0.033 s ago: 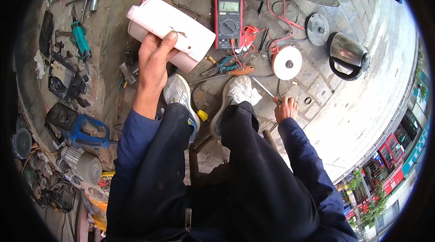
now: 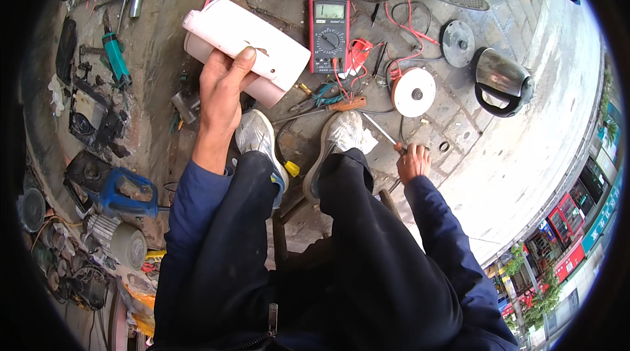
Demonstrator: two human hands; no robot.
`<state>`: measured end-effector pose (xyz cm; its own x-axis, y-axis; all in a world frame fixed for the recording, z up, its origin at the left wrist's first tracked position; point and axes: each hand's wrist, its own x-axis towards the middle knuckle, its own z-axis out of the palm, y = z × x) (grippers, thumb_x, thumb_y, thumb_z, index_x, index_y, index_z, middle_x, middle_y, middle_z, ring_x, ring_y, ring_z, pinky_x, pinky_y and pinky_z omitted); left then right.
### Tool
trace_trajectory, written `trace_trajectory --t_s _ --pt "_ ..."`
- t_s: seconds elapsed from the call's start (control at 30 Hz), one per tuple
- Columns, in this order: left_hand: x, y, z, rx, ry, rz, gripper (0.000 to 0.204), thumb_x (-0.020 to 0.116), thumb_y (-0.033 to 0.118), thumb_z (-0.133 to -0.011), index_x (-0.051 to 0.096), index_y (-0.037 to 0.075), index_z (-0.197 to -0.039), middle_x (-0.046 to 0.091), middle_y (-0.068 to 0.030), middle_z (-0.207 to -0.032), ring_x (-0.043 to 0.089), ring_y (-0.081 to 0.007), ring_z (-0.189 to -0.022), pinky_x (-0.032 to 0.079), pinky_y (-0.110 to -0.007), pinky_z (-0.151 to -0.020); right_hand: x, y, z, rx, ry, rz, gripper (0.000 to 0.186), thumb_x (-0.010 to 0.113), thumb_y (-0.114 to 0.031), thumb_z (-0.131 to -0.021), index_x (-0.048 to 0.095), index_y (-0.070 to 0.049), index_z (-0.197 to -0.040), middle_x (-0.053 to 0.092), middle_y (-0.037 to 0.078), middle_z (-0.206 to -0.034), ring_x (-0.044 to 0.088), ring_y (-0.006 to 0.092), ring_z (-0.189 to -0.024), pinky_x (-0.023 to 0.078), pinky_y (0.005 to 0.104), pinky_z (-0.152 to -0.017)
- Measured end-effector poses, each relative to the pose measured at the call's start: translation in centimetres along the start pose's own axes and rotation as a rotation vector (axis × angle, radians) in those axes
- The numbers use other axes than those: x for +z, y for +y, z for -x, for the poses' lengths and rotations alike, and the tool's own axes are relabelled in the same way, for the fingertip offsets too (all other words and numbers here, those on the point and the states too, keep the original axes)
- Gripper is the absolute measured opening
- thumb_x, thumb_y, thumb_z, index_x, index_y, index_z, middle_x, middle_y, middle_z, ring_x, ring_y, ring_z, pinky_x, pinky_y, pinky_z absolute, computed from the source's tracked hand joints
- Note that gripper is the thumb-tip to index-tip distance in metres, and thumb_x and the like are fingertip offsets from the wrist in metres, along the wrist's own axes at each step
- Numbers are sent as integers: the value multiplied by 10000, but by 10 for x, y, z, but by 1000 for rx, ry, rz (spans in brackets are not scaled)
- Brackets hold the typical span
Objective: The person repairs a pink electric kettle by testing its internal components with a multimeter, stripping and twisting wires, and reassembling the base. They use a screwdriver to open the kettle and secure the parts back together.
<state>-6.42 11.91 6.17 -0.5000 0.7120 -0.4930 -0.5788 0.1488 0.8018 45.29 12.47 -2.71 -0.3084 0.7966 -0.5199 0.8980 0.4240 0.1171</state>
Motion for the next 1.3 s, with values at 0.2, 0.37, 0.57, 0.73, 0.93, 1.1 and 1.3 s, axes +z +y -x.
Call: trace_trajectory --t_s 0.2,0.37,0.57,0.73,0.93,1.1,1.3 --pt "-2 -6 -1 -6 37 11 290 703 83 -1009 599 -39 -1252 674 -90 -1193 630 -153 -1092 513 -310 -974 -115 -2 44 -18 35 -578 289 758 -33 -899 589 -35 -1133 670 131 -996 694 278 -874 557 366 -725" --pt "-3 -12 -5 38 5 45 280 702 60 -998 585 -26 -1238 663 -70 -1155 626 -145 -1058 516 -312 -953 -265 -49 0 -11 190 -1135 203 700 -31 -976 587 -4 -1143 677 111 -1105 660 188 -1002 529 340 -939" --pt "-6 -12 -6 44 4 -39 339 686 114 -1026 575 -21 -1317 662 -86 -1198 648 -165 -1075 559 -346 -969 -352 -149 -53 -501 423 -1102 260 695 -59 -928 509 -25 -1106 643 214 -1086 636 223 -984 528 359 -896" --pt "-6 -10 -5 43 -27 -37 332 691 127 -1025 589 -32 -1299 671 -92 -1178 645 -168 -1076 550 -342 -967 -367 -191 -83 -815 421 -948 323 714 45 -863 510 -9 -1108 657 194 -1086 659 178 -893 546 302 -806" --pt "-6 -8 -4 24 -31 -35 312 694 135 -1025 602 -24 -1277 681 -95 -1154 652 -167 -1054 547 -339 -964 -370 -203 -90 -831 441 -937 325 724 45 -851 520 -14 -1097 672 167 -1039 667 153 -854 544 285 -771" --pt "-5 -10 -6 56 -14 -37 309 699 133 -1021 603 -17 -1274 684 -95 -1149 654 -166 -1051 545 -340 -970 -373 -210 -99 -887 448 -911 352 752 50 -844 534 -16 -1112 674 154 -1018 675 176 -858 552 297 -763" --pt "-3 -8 -5 39 -8 7 292 700 91 -1007 592 -22 -1254 680 -86 -1130 649 -151 -1025 540 -320 -932 -387 -226 -99 -955 415 -793 351 793 24 -846 553 -11 -1100 672 147 -992 693 227 -830 572 331 -731"
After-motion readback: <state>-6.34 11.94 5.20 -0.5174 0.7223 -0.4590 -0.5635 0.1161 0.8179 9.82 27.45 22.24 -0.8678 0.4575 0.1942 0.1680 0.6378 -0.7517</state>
